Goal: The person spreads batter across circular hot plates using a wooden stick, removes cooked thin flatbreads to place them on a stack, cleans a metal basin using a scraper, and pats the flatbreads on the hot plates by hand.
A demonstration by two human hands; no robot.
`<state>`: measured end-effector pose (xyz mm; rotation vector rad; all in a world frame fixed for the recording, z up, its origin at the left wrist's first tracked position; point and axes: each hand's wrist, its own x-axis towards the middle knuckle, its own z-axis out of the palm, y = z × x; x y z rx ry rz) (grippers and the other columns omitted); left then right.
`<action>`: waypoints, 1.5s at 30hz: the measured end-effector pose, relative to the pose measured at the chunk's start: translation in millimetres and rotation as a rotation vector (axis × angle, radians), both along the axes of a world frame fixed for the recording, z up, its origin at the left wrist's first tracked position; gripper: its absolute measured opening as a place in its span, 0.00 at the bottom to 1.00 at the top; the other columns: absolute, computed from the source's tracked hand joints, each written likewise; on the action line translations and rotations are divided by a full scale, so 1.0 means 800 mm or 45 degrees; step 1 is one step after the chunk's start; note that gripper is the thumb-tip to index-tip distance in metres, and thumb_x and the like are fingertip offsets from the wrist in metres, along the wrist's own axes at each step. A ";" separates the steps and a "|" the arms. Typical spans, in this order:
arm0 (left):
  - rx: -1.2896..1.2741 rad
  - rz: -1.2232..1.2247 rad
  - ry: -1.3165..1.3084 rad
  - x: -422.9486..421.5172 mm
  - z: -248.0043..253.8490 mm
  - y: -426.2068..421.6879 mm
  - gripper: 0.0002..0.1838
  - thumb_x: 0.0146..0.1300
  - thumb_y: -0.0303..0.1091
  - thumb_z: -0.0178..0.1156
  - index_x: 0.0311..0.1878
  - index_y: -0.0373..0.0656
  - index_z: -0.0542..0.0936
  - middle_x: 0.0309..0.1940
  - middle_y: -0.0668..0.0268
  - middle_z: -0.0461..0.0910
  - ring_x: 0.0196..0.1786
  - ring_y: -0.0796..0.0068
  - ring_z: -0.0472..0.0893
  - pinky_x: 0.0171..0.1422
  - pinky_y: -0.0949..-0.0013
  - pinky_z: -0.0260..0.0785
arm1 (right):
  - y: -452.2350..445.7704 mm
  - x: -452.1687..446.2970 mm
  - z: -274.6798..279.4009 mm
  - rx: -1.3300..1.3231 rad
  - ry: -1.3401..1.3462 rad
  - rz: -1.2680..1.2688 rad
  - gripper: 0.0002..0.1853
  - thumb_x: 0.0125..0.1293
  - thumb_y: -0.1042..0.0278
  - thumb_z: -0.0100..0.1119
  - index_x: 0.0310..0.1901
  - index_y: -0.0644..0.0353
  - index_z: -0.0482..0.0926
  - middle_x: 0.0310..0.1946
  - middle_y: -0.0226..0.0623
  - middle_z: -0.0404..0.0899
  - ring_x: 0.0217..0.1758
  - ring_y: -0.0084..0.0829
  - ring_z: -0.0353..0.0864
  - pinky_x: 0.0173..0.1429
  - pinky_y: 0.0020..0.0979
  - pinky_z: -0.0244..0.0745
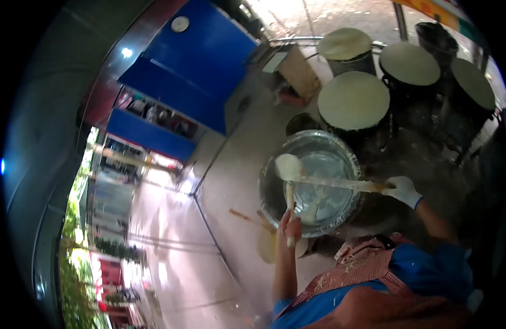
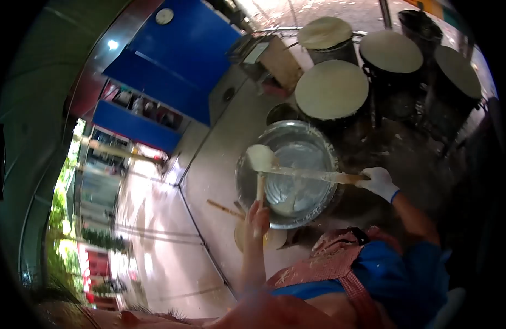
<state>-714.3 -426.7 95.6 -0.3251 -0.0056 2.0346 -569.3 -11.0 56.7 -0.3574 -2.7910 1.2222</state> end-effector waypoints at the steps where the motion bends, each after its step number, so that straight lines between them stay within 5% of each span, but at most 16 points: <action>1: 0.254 -0.189 0.254 -0.017 -0.024 -0.004 0.17 0.74 0.47 0.39 0.47 0.45 0.72 0.17 0.71 0.59 0.12 0.82 0.58 0.11 0.77 0.50 | 0.002 0.006 0.008 0.024 0.109 -0.023 0.21 0.49 0.51 0.69 0.35 0.61 0.83 0.25 0.40 0.80 0.25 0.34 0.79 0.34 0.34 0.73; 4: 0.254 -0.222 0.410 -0.029 -0.049 0.025 0.17 0.73 0.48 0.40 0.48 0.50 0.74 0.18 0.72 0.59 0.13 0.82 0.58 0.11 0.78 0.50 | -0.011 0.016 0.048 -0.562 -0.155 -0.205 0.20 0.49 0.51 0.69 0.35 0.61 0.83 0.24 0.37 0.80 0.23 0.30 0.79 0.32 0.31 0.73; 11: -0.433 -0.520 -0.134 -0.058 0.046 0.158 0.16 0.71 0.48 0.46 0.37 0.46 0.75 0.14 0.73 0.59 0.12 0.84 0.58 0.11 0.79 0.50 | 0.009 0.111 -0.012 -0.058 -0.226 -0.532 0.20 0.49 0.50 0.67 0.29 0.61 0.82 0.22 0.43 0.79 0.27 0.40 0.80 0.34 0.35 0.72; 15: -0.296 -0.943 0.628 -0.039 0.057 0.244 0.28 0.67 0.57 0.48 0.17 0.51 0.58 0.07 0.76 0.52 0.08 0.84 0.54 0.11 0.80 0.49 | 0.048 0.186 0.036 -0.341 -0.064 -0.832 0.17 0.50 0.56 0.68 0.31 0.64 0.81 0.19 0.40 0.77 0.22 0.31 0.79 0.28 0.33 0.71; 18: -0.078 -1.082 0.439 -0.011 0.018 0.338 0.24 0.70 0.55 0.45 0.26 0.44 0.71 0.09 0.75 0.55 0.09 0.83 0.56 0.11 0.80 0.49 | 0.085 0.236 0.034 -0.531 -0.095 -0.930 0.16 0.53 0.56 0.65 0.33 0.64 0.82 0.22 0.42 0.79 0.26 0.34 0.80 0.32 0.34 0.74; 19: -0.268 -0.893 0.134 0.029 0.059 0.374 0.22 0.72 0.51 0.42 0.48 0.42 0.76 0.13 0.73 0.58 0.11 0.83 0.59 0.11 0.79 0.51 | 0.099 0.263 -0.005 -0.332 -0.100 -0.893 0.19 0.54 0.53 0.64 0.34 0.63 0.82 0.25 0.45 0.80 0.29 0.39 0.81 0.35 0.36 0.74; 20: -0.065 -1.060 0.061 0.027 0.033 0.413 0.21 0.74 0.47 0.40 0.43 0.37 0.72 0.17 0.70 0.62 0.13 0.82 0.62 0.15 0.79 0.56 | 0.112 0.296 -0.045 -0.129 -0.131 -0.875 0.21 0.55 0.49 0.62 0.35 0.63 0.82 0.28 0.47 0.80 0.33 0.44 0.81 0.38 0.38 0.75; 21: 0.025 -1.170 -0.050 0.033 0.010 0.449 0.19 0.74 0.42 0.40 0.55 0.37 0.69 0.17 0.70 0.61 0.15 0.82 0.63 0.17 0.78 0.58 | 0.115 0.330 -0.075 -0.193 -0.125 -0.945 0.24 0.54 0.45 0.62 0.36 0.62 0.82 0.30 0.49 0.80 0.36 0.47 0.80 0.41 0.39 0.74; 23: -0.073 -1.268 -0.233 0.090 0.014 0.522 0.14 0.73 0.39 0.41 0.44 0.36 0.69 0.17 0.69 0.60 0.14 0.80 0.61 0.18 0.76 0.59 | 0.101 0.415 -0.089 -0.206 -0.179 -1.130 0.26 0.53 0.41 0.60 0.36 0.61 0.82 0.32 0.50 0.80 0.39 0.49 0.80 0.44 0.41 0.74; 26: -0.198 -1.604 -0.337 0.148 -0.047 0.637 0.12 0.72 0.36 0.43 0.49 0.37 0.69 0.18 0.68 0.61 0.14 0.79 0.63 0.17 0.75 0.59 | 0.072 0.516 -0.052 -0.336 -0.386 -1.438 0.24 0.53 0.43 0.60 0.37 0.60 0.82 0.31 0.49 0.80 0.37 0.45 0.81 0.42 0.38 0.74; 29: -0.159 -1.733 0.232 0.225 -0.096 0.743 0.14 0.73 0.36 0.44 0.55 0.39 0.69 0.19 0.72 0.60 0.16 0.82 0.61 0.18 0.77 0.58 | 0.026 0.568 0.023 -0.958 -0.082 -2.039 0.21 0.52 0.48 0.63 0.32 0.62 0.82 0.27 0.48 0.80 0.30 0.39 0.82 0.34 0.35 0.75; 31: -0.311 -1.908 0.295 0.322 -0.015 0.797 0.11 0.72 0.40 0.47 0.48 0.43 0.70 0.18 0.74 0.58 0.14 0.86 0.59 0.13 0.79 0.51 | -0.004 0.615 -0.024 0.048 -0.368 -2.187 0.17 0.54 0.52 0.61 0.30 0.62 0.81 0.23 0.48 0.79 0.28 0.44 0.80 0.32 0.39 0.73; 34: -0.187 -2.202 0.668 0.430 -0.005 0.892 0.09 0.70 0.43 0.51 0.39 0.51 0.64 0.17 0.75 0.57 0.13 0.87 0.55 0.12 0.81 0.46 | -0.017 0.628 0.002 0.039 -0.299 -2.826 0.15 0.52 0.56 0.65 0.29 0.61 0.81 0.24 0.50 0.79 0.28 0.48 0.80 0.34 0.40 0.73; 40: 0.099 -2.489 1.556 0.643 0.009 0.994 0.18 0.68 0.35 0.49 0.58 0.63 0.58 0.17 0.72 0.56 0.12 0.83 0.55 0.13 0.79 0.48 | 0.032 0.609 0.026 0.452 -0.050 -2.924 0.19 0.59 0.61 0.57 0.53 0.52 0.77 0.31 0.49 0.78 0.34 0.47 0.79 0.39 0.40 0.72; 44: 0.278 -2.505 1.867 0.764 -0.097 1.022 0.31 0.66 0.33 0.50 0.69 0.62 0.51 0.18 0.65 0.63 0.12 0.72 0.61 0.13 0.66 0.55 | 0.138 0.589 0.001 0.449 -0.583 -3.094 0.10 0.60 0.57 0.55 0.38 0.51 0.81 0.27 0.46 0.78 0.31 0.47 0.79 0.36 0.44 0.73; 45: 0.409 -2.296 2.301 0.775 -0.117 1.033 0.32 0.65 0.34 0.50 0.70 0.62 0.51 0.20 0.63 0.66 0.14 0.69 0.65 0.16 0.64 0.59 | 0.152 0.597 -0.020 0.418 -0.677 -3.170 0.10 0.60 0.56 0.56 0.31 0.52 0.80 0.24 0.45 0.77 0.30 0.47 0.79 0.35 0.45 0.73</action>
